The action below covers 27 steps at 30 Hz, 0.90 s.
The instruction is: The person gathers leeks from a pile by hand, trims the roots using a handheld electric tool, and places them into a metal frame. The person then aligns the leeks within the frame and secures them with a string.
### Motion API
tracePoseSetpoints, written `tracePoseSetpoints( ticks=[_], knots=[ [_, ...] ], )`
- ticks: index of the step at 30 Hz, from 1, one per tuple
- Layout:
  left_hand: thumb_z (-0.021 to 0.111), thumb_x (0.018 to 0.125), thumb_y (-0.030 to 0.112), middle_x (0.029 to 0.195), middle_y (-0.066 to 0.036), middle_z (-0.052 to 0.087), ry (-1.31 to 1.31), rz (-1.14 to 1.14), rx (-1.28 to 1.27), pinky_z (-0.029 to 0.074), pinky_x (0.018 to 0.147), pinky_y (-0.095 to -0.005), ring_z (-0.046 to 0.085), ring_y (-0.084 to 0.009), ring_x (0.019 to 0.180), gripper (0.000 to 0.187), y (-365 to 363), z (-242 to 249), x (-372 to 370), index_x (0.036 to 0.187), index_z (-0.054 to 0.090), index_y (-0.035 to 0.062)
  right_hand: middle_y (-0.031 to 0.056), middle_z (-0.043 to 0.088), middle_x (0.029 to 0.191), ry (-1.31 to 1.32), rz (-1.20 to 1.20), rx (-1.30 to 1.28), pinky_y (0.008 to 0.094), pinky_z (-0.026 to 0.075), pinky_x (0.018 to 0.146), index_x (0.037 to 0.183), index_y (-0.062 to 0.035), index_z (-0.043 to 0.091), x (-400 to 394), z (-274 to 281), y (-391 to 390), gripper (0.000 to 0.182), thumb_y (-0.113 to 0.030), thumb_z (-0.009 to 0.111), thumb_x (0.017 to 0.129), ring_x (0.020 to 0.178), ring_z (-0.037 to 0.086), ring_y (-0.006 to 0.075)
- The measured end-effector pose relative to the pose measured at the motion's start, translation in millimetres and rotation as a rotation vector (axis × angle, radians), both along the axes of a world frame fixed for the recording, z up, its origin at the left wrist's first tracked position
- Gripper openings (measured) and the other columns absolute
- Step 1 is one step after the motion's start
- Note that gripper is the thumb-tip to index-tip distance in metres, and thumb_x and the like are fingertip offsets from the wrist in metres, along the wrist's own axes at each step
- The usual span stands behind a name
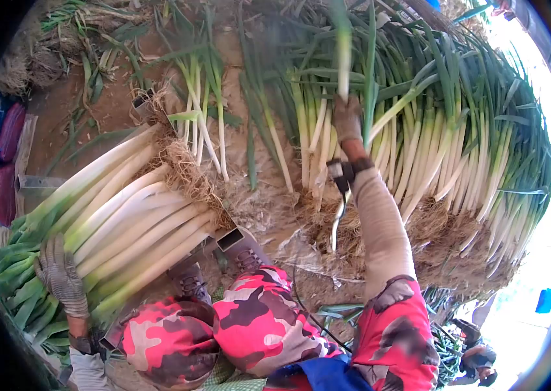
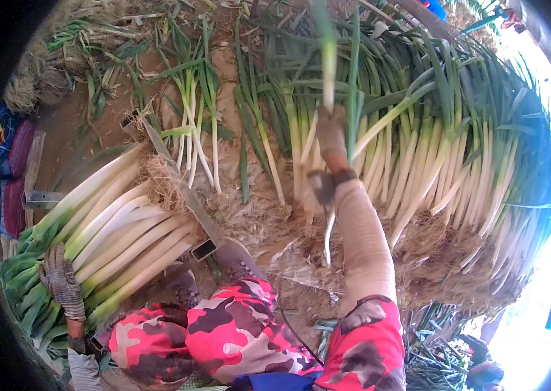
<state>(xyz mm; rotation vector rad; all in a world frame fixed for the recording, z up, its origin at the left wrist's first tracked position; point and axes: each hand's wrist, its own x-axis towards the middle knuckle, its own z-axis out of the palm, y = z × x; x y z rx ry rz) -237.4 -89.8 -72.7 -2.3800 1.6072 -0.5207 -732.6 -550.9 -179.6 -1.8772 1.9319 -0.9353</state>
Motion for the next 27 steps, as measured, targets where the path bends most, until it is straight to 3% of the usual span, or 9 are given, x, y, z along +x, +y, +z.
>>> tracePoseSetpoints(
  ticks=[3, 5, 10, 11, 14, 17, 22, 25, 27],
  knots=[
    [0.033, 0.097, 0.039, 0.129, -0.010, 0.052, -0.020, 0.015, 0.033, 0.023, 0.105, -0.0478, 0.044, -0.0278, 0.123, 0.047, 1.8, 2.4, -1.0, 0.128, 0.053, 0.0101, 0.0274, 0.059, 0.094, 0.018, -0.118, 0.037, 0.0482, 0.046, 0.070, 0.096, 0.0009, 0.057, 2.1, -11.0, -35.9, 0.031, -0.029, 0.056, 0.086, 0.084, 0.058, 0.0429],
    [0.032, 0.097, 0.039, 0.130, -0.011, 0.052, -0.026, -0.013, 0.010, 0.023, 0.105, -0.0479, 0.044, -0.0278, 0.123, 0.048, -1.3, 4.9, -6.2, 0.128, 0.053, 0.0091, 0.0263, 0.060, 0.102, 0.192, -0.055, 0.259, 0.0465, 0.046, 0.079, 0.114, 0.0014, 0.050, -46.7, -113.7, -72.2, 0.046, -0.029, 0.060, 0.081, 0.094, 0.058, 0.0438],
    [0.032, 0.097, 0.038, 0.130, -0.010, 0.052, -0.033, -0.031, 0.016, 0.023, 0.104, -0.0479, 0.043, -0.0281, 0.124, 0.048, 1.8, -1.5, 1.5, 0.128, 0.052, 0.0079, 0.0138, 0.063, 0.100, 0.164, -0.111, 0.458, 0.0371, 0.050, 0.075, 0.111, -0.0039, 0.056, 31.4, -85.5, 43.6, 0.042, -0.019, 0.067, 0.074, 0.088, 0.062, 0.0302],
    [0.032, 0.098, 0.038, 0.130, -0.010, 0.052, -0.031, -0.039, 0.011, 0.023, 0.104, -0.0479, 0.043, -0.0283, 0.124, 0.048, 3.7, -3.4, 3.6, 0.128, 0.052, 0.0078, 0.0123, 0.063, 0.088, -0.335, 0.026, 0.537, 0.0336, 0.051, 0.072, 0.108, -0.0013, 0.055, 52.7, -55.9, 73.8, 0.044, -0.018, 0.072, 0.071, 0.082, 0.062, 0.0259],
    [0.031, 0.099, 0.036, 0.130, -0.008, 0.053, -0.051, -0.066, 0.002, 0.024, 0.103, -0.0475, 0.044, -0.0276, 0.124, 0.045, 6.7, -5.0, 7.4, 0.128, 0.052, 0.0081, 0.0114, 0.062, 0.079, -1.084, 0.339, 0.724, 0.0316, 0.052, 0.055, 0.110, 0.0030, 0.048, 92.5, -32.1, 125.7, 0.039, -0.010, 0.066, 0.078, 0.062, 0.061, 0.0205],
    [0.032, 0.099, 0.035, 0.131, -0.006, 0.053, -0.052, -0.077, -0.004, 0.025, 0.103, -0.0473, 0.044, -0.0274, 0.124, 0.044, 7.0, -3.4, 7.9, 0.128, 0.052, 0.0083, 0.0120, 0.059, 0.072, -0.465, 0.353, 0.598, 0.0379, 0.052, 0.054, 0.114, 0.0003, 0.045, 89.5, -14.3, 172.0, 0.040, -0.009, 0.062, 0.079, 0.058, 0.061, 0.0270],
    [0.035, 0.098, 0.035, 0.131, -0.006, 0.052, -0.069, -0.074, -0.015, 0.027, 0.100, -0.0474, 0.043, -0.0285, 0.124, 0.044, 5.6, -6.7, 6.8, 0.129, 0.051, 0.0081, 0.0200, 0.060, 0.090, 0.157, 0.536, 0.140, 0.0446, 0.050, 0.068, 0.121, -0.0080, 0.049, 8.1, -104.2, 245.6, 0.043, -0.019, 0.061, 0.081, 0.072, 0.062, 0.0369],
    [0.035, 0.098, 0.034, 0.129, -0.008, 0.053, -0.087, -0.068, -0.008, 0.028, 0.100, -0.0474, 0.044, -0.0286, 0.123, 0.043, 4.8, -7.9, 6.8, 0.128, 0.051, 0.0080, 0.0211, 0.056, 0.107, 0.533, 0.254, 0.059, 0.0472, 0.050, 0.067, 0.121, -0.0087, 0.048, -49.2, -99.5, 241.5, 0.043, -0.021, 0.059, 0.082, 0.077, 0.062, 0.0403],
    [0.036, 0.097, 0.033, 0.129, -0.010, 0.053, -0.056, -0.052, -0.008, 0.027, 0.101, -0.0472, 0.045, -0.0287, 0.122, 0.042, 2.9, -6.8, 4.5, 0.128, 0.051, 0.0082, 0.0223, 0.058, 0.106, 0.531, 0.058, 0.411, 0.0491, 0.051, 0.069, 0.127, -0.0083, 0.041, -59.5, -74.0, 227.6, 0.050, -0.022, 0.059, 0.082, 0.084, 0.062, 0.0412]
  ],
)
